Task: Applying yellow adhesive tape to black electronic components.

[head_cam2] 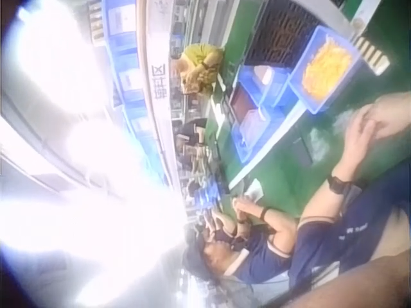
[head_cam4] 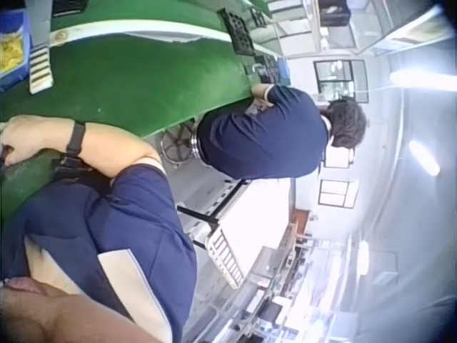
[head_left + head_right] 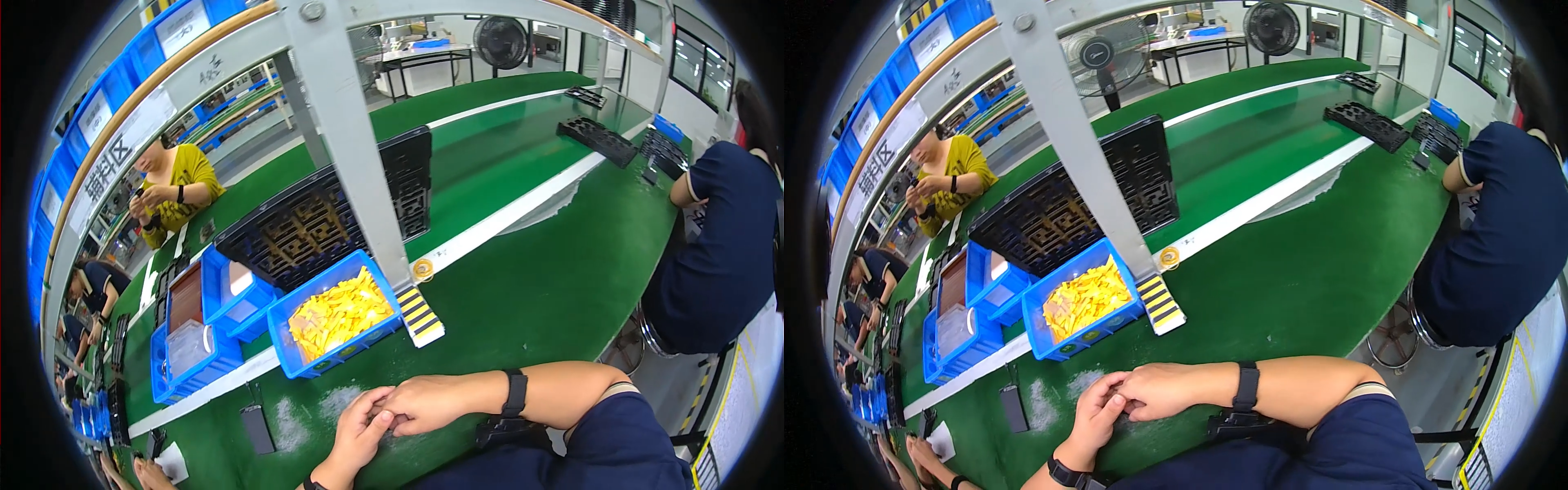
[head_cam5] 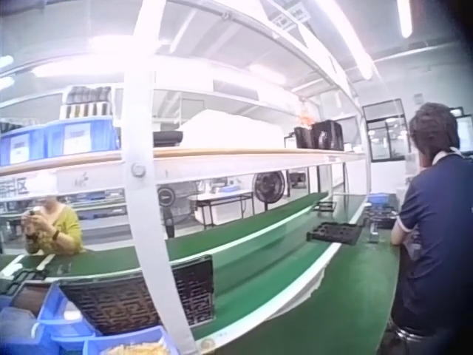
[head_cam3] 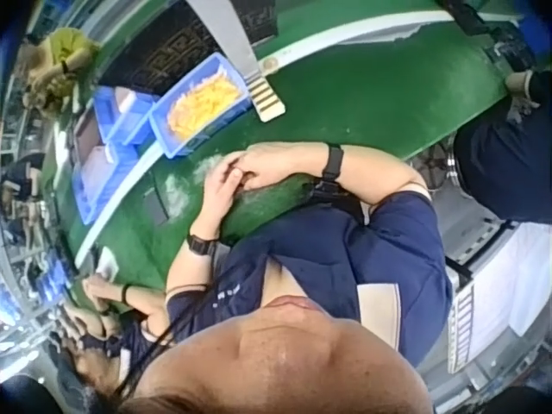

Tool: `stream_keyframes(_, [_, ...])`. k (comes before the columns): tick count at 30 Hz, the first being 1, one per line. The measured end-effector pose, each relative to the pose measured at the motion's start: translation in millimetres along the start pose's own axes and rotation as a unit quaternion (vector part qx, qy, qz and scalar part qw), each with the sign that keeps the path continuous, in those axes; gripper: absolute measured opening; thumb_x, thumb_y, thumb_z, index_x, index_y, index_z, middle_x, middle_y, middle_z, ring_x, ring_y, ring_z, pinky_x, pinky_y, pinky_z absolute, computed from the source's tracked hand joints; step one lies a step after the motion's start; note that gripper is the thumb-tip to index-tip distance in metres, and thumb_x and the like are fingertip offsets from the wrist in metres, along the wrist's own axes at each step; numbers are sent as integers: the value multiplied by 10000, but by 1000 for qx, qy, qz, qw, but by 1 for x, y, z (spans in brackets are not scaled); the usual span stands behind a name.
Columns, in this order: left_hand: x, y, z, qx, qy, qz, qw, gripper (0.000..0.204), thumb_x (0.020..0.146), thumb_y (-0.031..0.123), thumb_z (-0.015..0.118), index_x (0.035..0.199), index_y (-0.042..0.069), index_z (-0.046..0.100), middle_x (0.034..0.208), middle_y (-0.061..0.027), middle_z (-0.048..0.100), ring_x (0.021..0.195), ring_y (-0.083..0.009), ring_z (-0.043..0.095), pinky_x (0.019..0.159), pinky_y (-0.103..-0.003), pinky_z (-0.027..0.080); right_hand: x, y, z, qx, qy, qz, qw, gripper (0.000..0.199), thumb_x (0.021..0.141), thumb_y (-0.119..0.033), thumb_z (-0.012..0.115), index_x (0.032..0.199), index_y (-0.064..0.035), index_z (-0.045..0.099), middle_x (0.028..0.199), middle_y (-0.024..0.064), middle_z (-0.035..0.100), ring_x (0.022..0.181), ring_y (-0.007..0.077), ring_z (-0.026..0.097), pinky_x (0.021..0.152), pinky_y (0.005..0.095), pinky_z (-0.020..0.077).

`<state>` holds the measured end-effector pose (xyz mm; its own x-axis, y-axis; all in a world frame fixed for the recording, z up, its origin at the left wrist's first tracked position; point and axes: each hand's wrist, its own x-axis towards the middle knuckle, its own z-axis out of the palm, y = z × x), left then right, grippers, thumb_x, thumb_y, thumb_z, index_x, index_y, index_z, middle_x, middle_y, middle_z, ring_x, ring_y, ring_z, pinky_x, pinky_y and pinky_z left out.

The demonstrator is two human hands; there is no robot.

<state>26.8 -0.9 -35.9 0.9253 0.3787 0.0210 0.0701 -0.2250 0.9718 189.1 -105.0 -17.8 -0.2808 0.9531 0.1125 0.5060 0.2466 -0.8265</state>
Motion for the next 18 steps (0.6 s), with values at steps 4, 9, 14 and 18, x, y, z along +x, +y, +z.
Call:
stream_keyframes(4, [-1, 10, 3, -17, -2, -10, 1000, 385, 876, 251, 579, 1143, -23, 532, 1034, -123, 581, 910, -193, 597, 795, -291, 480, 0, -2, 1, -32, -29, 36, 998, 177, 773, -178, 630, 842, -30, 564, 776, 107, 611, 702, 306, 594, 607, 410, 467])
stream_keyframes(9, [1, -2, 1, -71, -17, -27, 997, 361, 895, 223, 556, 1156, -24, 521, 1078, -121, 578, 929, -177, 584, 810, -290, 471, -7, 4, -5, -17, 4, -13, 1000, 169, 770, -173, 643, 836, -38, 565, 748, 94, 599, 670, 288, 587, 593, 394, 464])
stream_keyframes(14, [3, 9, 3, -145, -5, -22, 989, 377, 907, 248, 541, 1168, -22, 510, 1088, -118, 580, 973, -180, 562, 841, -296, 445, -37, -48, -32, 17, 31, -6, 999, 149, 757, -169, 630, 743, -31, 578, 685, 109, 589, 643, 263, 586, 581, 374, 455])
stream_keyframes(18, [3, 4, -1, -154, 4, -33, 987, 351, 905, 228, 537, 1155, -19, 515, 1084, -122, 580, 970, -193, 563, 828, -302, 445, -101, -61, -13, 123, -43, 10, 991, 169, 840, -188, 595, 808, -22, 602, 721, 115, 594, 678, 230, 586, 601, 335, 457])
